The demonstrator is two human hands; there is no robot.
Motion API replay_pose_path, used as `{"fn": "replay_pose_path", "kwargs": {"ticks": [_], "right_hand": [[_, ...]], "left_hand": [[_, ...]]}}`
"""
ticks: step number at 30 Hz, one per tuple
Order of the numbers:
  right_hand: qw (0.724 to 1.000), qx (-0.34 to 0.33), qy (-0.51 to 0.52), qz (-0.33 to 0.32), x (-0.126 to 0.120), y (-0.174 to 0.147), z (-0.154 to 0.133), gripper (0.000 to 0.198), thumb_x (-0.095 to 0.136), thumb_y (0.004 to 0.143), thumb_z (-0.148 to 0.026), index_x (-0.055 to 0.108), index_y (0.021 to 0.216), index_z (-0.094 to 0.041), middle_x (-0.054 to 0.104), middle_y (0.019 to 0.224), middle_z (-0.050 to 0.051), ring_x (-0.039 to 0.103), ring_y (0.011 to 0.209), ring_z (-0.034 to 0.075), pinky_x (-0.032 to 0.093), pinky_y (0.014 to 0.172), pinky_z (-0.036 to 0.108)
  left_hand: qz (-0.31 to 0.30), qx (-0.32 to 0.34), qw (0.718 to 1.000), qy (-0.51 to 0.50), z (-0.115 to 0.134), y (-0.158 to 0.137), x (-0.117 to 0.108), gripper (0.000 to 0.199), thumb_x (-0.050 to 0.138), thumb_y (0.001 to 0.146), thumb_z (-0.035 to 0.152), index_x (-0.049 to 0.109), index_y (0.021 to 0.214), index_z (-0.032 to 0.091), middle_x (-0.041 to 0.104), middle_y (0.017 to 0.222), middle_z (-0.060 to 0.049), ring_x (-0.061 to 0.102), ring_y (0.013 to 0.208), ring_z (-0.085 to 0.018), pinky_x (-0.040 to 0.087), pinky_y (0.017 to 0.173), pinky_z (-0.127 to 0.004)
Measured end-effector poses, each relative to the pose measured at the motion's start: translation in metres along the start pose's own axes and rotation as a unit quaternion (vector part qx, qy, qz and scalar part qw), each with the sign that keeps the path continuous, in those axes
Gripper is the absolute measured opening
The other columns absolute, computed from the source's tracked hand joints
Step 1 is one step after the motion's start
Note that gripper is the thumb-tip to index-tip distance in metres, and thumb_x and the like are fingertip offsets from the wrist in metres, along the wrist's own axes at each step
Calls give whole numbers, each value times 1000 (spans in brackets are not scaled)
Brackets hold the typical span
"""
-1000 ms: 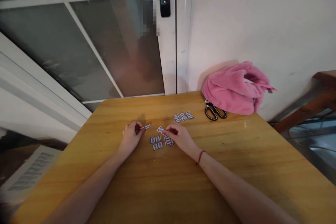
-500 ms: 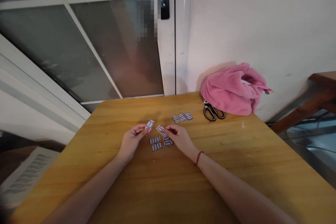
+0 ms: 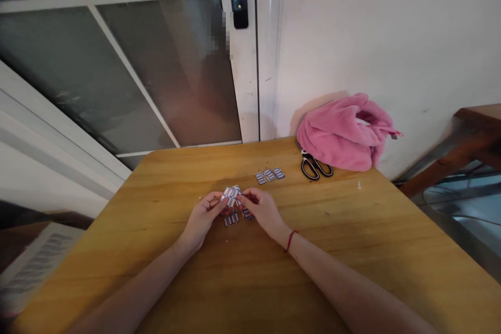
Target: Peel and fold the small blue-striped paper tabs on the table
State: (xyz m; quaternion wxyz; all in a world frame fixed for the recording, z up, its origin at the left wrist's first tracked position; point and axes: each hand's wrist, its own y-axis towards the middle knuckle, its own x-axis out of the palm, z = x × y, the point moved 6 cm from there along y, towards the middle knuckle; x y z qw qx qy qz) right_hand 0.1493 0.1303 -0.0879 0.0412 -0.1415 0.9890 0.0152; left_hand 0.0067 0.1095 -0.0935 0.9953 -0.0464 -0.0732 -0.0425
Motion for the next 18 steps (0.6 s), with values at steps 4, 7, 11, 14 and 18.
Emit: {"fn": "replay_pose_path", "kwargs": {"ticks": [4,7,11,14,18], "right_hand": [[1000,-3,6,-5,4,-2,0,26,59,75,-41,60,78,-16,55,61,-3,43,48,7,34,45,20],[1000,7,21,13,2,-1,2,27,59,75,-43,59,80,-16,55,61,-2,44,49,8,35,45,20],[998,29,55,21,-1,0,6,31,59,73,-47,58,79,-17,55,60,-2,41,45,7,35,44,20],[997,26,65,18,-1,0,5,31,60,73,-47,57,78,-17,55,59,-2,40,45,7,35,43,20],[998,20,58,11,0,-1,2,31,59,73,-48,57,78,-17,55,60,-2,42,47,7,35,44,20]], "left_hand": [[-20,5,999,24,-2,0,4,24,62,75,36,56,86,16,68,72,-2,63,66,-13,47,64,-23],[-13,10,1000,15,-1,0,3,28,60,76,39,52,90,16,68,73,-3,64,67,-16,48,62,-25],[30,45,998,35,5,-4,-3,50,54,80,39,34,123,23,67,75,-2,64,63,-16,49,61,-28],[25,73,991,107,8,-7,-2,43,46,84,39,40,124,25,66,87,-4,63,67,-16,48,61,-27],[10,84,985,150,6,-7,2,24,45,84,37,59,93,20,64,86,-4,60,71,-16,48,62,-26]]}}
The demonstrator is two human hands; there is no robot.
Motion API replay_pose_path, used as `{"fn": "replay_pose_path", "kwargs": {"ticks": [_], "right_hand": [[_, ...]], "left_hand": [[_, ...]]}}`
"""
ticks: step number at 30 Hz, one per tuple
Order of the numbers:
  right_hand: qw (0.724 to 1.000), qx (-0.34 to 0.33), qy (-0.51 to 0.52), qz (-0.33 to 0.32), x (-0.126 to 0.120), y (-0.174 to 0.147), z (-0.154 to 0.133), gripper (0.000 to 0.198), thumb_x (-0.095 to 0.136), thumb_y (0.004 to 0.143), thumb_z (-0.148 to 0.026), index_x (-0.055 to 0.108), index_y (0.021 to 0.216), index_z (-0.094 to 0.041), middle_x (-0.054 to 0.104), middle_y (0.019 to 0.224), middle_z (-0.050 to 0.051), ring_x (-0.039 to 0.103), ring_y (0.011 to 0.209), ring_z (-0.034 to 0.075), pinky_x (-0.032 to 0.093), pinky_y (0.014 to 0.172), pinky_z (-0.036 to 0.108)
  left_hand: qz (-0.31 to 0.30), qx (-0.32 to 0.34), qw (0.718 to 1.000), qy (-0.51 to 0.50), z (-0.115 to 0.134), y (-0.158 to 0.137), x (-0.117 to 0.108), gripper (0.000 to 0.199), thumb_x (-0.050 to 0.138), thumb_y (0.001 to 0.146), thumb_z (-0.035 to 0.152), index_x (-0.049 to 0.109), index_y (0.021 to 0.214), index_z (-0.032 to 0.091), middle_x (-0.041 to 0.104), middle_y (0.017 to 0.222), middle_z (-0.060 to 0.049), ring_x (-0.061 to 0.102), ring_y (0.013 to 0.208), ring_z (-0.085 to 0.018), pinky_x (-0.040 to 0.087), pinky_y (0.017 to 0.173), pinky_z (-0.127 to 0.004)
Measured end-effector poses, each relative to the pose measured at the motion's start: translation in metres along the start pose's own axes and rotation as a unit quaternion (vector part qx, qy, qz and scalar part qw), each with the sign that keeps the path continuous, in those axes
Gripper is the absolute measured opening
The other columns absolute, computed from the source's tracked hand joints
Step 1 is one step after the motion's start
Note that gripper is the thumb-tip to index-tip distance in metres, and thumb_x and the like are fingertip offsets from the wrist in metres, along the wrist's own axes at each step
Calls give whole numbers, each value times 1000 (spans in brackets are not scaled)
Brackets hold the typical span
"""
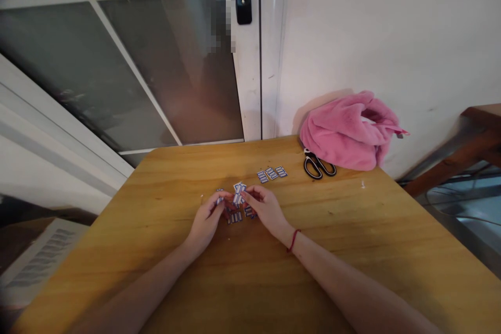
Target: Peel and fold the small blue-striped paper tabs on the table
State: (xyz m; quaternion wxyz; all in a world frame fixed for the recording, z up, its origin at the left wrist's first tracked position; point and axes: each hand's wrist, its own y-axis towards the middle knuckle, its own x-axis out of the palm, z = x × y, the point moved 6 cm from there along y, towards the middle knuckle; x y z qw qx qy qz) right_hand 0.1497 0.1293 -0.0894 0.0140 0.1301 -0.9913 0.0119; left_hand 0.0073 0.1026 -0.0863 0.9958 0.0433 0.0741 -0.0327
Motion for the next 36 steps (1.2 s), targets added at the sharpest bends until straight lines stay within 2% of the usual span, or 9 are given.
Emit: {"fn": "replay_pose_path", "kwargs": {"ticks": [7,15,25,32,36], "right_hand": [[995,-62,-74,-22,4,-6,-8,28,55,78,-45,57,75,-17,56,64,-1,48,56,10,38,51,21],[999,-34,-33,-5,1,-3,-3,30,56,77,-47,57,79,-18,56,64,-2,44,49,8,37,47,21],[997,-39,-50,-44,8,-6,-5,27,55,79,-44,59,81,-17,58,66,-1,47,53,8,37,48,20],[995,-58,-60,-50,9,-7,-6,26,53,81,-42,60,81,-17,59,67,0,47,54,8,38,48,20],[996,-60,-52,-48,9,-7,-5,27,53,80,-44,60,80,-17,59,68,0,47,54,9,37,48,20]], "left_hand": [[-45,-29,999,-4,-7,5,7,24,57,77,38,68,79,17,66,74,-3,60,72,-18,47,68,-27],[5,-78,995,-59,-10,6,-1,22,65,69,38,70,73,16,68,74,-3,58,67,-16,45,62,-24],[-6,-54,998,-39,-16,6,1,22,64,71,37,70,73,16,67,69,-2,57,66,-15,42,62,-24],[47,-74,996,-29,-15,5,-4,22,70,64,37,61,65,16,60,59,3,49,54,-10,36,54,-21],[39,-71,996,-48,-11,4,-2,24,71,64,35,57,62,16,59,58,3,47,54,-10,34,54,-20]]}}
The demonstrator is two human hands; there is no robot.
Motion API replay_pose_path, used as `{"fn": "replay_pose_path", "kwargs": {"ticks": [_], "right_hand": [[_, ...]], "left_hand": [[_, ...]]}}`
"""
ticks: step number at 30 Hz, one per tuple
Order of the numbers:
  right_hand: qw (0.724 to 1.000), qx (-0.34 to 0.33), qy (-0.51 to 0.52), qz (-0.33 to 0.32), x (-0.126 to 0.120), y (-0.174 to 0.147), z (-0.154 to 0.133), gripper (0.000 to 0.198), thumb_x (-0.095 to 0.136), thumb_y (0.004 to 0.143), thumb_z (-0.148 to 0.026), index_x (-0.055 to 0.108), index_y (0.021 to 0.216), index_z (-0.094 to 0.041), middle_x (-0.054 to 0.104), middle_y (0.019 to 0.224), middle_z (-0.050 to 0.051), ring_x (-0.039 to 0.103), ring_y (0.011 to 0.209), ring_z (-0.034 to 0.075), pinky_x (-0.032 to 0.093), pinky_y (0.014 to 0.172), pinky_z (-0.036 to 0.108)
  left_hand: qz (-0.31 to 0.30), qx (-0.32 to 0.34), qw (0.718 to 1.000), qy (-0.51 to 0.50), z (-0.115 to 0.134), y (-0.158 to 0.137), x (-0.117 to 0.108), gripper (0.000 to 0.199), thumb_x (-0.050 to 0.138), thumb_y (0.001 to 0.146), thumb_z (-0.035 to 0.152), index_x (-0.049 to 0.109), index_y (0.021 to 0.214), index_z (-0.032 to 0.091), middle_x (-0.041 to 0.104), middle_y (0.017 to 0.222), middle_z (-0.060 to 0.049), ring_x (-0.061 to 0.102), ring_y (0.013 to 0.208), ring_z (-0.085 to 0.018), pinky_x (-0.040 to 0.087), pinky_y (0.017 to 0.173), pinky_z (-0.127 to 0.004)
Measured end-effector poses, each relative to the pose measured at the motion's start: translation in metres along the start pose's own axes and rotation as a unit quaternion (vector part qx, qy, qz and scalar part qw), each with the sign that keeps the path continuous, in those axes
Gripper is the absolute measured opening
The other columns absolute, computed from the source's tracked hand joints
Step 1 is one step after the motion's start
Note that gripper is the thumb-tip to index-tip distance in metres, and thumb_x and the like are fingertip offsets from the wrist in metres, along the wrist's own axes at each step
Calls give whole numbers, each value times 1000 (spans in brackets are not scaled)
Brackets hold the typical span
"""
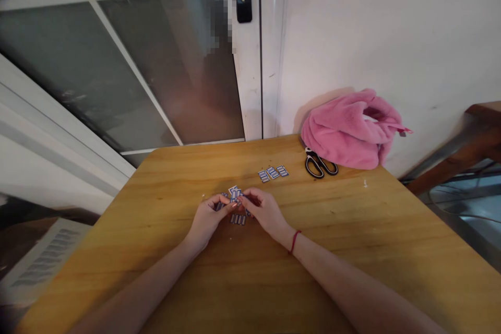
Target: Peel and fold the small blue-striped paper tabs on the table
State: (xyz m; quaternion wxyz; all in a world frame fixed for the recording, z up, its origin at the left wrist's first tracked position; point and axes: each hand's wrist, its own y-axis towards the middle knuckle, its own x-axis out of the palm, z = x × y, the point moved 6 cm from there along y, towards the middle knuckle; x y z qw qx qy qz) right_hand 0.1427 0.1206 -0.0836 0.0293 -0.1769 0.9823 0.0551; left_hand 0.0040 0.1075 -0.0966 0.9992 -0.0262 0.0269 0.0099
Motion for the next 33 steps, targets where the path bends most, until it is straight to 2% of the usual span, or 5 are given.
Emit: {"fn": "replay_pose_path", "kwargs": {"ticks": [4,11,18,29,33], "right_hand": [[1000,16,21,11,-1,2,3,29,54,79,-45,59,81,-16,57,64,-1,44,50,7,36,46,20],[994,35,85,56,-15,11,8,31,58,75,-48,55,76,-17,56,58,-3,38,41,6,32,41,20],[996,44,66,39,-8,7,8,30,58,75,-46,57,79,-17,58,61,-1,39,43,6,33,43,21],[1000,13,25,6,0,2,0,27,56,78,-43,58,76,-16,60,66,0,42,48,7,35,46,21],[999,25,17,31,-4,2,2,27,56,77,-44,56,76,-17,58,63,-1,43,48,7,36,46,21]], "left_hand": [[-36,7,999,-27,4,-2,4,23,67,69,36,59,65,15,59,62,2,48,58,-10,36,57,-21],[-25,9,997,-77,10,-1,1,22,66,70,36,61,65,14,57,64,1,47,59,-10,38,58,-20],[-14,22,999,-44,7,0,0,23,64,72,36,60,67,14,55,63,1,45,59,-9,36,57,-20],[-13,42,998,46,3,1,1,25,62,72,40,57,68,16,52,59,4,42,53,-9,33,53,-20],[-30,69,996,53,10,-2,4,24,56,78,40,61,76,17,59,70,0,51,64,-12,39,58,-21]]}}
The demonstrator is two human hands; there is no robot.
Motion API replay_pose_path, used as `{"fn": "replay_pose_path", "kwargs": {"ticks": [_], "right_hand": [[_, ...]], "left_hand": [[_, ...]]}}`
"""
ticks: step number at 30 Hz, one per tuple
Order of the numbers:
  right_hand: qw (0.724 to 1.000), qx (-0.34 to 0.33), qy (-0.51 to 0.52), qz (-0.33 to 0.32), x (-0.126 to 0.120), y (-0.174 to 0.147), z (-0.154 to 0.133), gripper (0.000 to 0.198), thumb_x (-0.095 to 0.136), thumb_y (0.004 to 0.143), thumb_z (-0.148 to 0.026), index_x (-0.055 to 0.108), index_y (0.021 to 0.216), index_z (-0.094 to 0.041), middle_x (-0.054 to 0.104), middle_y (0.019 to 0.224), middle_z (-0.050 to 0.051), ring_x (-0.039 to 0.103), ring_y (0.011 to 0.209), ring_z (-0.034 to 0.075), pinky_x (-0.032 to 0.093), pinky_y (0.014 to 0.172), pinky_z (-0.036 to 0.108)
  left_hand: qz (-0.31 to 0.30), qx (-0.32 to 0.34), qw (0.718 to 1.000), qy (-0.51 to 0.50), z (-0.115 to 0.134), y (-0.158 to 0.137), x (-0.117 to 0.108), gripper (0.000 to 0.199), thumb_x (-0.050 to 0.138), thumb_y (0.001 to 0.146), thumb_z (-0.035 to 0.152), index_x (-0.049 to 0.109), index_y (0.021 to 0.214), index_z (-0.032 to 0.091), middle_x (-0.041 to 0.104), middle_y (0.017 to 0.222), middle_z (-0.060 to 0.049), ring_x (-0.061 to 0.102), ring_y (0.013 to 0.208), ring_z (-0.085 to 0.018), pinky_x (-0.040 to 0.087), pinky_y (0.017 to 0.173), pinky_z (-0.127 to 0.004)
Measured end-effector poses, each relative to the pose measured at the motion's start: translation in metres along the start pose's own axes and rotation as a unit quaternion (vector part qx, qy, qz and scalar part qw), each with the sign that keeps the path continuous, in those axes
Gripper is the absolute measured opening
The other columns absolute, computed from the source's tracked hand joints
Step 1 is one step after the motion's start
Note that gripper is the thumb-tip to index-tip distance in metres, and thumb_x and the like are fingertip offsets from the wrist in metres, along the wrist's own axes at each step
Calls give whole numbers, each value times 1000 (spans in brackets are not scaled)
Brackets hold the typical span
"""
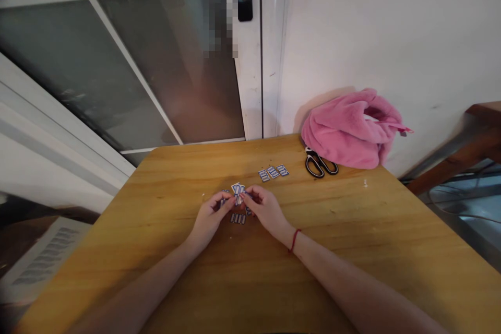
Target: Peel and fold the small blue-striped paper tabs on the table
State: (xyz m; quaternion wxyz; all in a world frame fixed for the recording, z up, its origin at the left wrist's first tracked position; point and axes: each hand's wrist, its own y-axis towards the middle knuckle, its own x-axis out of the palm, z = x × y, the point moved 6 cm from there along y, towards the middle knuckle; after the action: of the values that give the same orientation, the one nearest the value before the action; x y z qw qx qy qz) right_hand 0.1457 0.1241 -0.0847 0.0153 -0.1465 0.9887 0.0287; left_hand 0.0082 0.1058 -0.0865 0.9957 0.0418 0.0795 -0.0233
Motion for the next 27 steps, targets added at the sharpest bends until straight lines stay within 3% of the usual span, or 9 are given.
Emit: {"fn": "replay_pose_path", "kwargs": {"ticks": [4,9,11,14,17,20,27], "right_hand": [[999,24,17,39,-7,2,5,28,57,76,-45,54,78,-17,57,61,-2,41,45,7,34,43,20],[998,24,20,50,-10,4,6,29,58,75,-46,53,76,-18,57,61,-2,40,44,7,33,43,20],[999,19,18,48,-10,4,6,29,58,75,-46,53,76,-17,57,61,-2,40,43,6,33,43,20],[998,21,18,49,-9,3,5,28,58,76,-45,53,78,-17,58,62,-2,40,44,6,33,43,20],[999,19,12,32,-7,1,3,28,57,76,-45,54,77,-17,58,63,-1,41,46,7,35,44,20],[1000,-1,12,-11,0,-1,-2,28,56,78,-44,56,75,-16,57,64,-1,42,49,7,36,46,20],[996,-4,52,-70,6,0,-1,28,60,75,-44,59,72,-17,58,62,-1,43,48,7,36,47,21]], "left_hand": [[16,9,1000,-2,7,-3,-3,32,43,86,39,60,106,21,65,91,-3,55,71,-14,43,68,-24],[51,9,996,-68,8,-5,-6,54,47,86,37,28,134,23,67,79,-2,55,67,-14,43,64,-24],[62,-1,995,-83,6,-5,-7,47,49,85,36,34,127,21,65,72,-1,55,62,-14,41,58,-23],[66,7,997,-40,7,-4,-8,18,53,82,35,53,89,18,58,64,0,52,60,-13,39,55,-21],[71,72,993,55,17,-4,-10,20,60,76,33,55,66,17,50,67,1,47,63,-12,37,57,-21],[68,102,988,92,21,-4,-9,21,62,75,32,55,62,16,45,69,1,44,65,-11,36,59,-21],[-28,16,998,-54,6,-2,6,21,56,79,38,50,75,18,54,68,1,51,63,-12,39,58,-22]]}}
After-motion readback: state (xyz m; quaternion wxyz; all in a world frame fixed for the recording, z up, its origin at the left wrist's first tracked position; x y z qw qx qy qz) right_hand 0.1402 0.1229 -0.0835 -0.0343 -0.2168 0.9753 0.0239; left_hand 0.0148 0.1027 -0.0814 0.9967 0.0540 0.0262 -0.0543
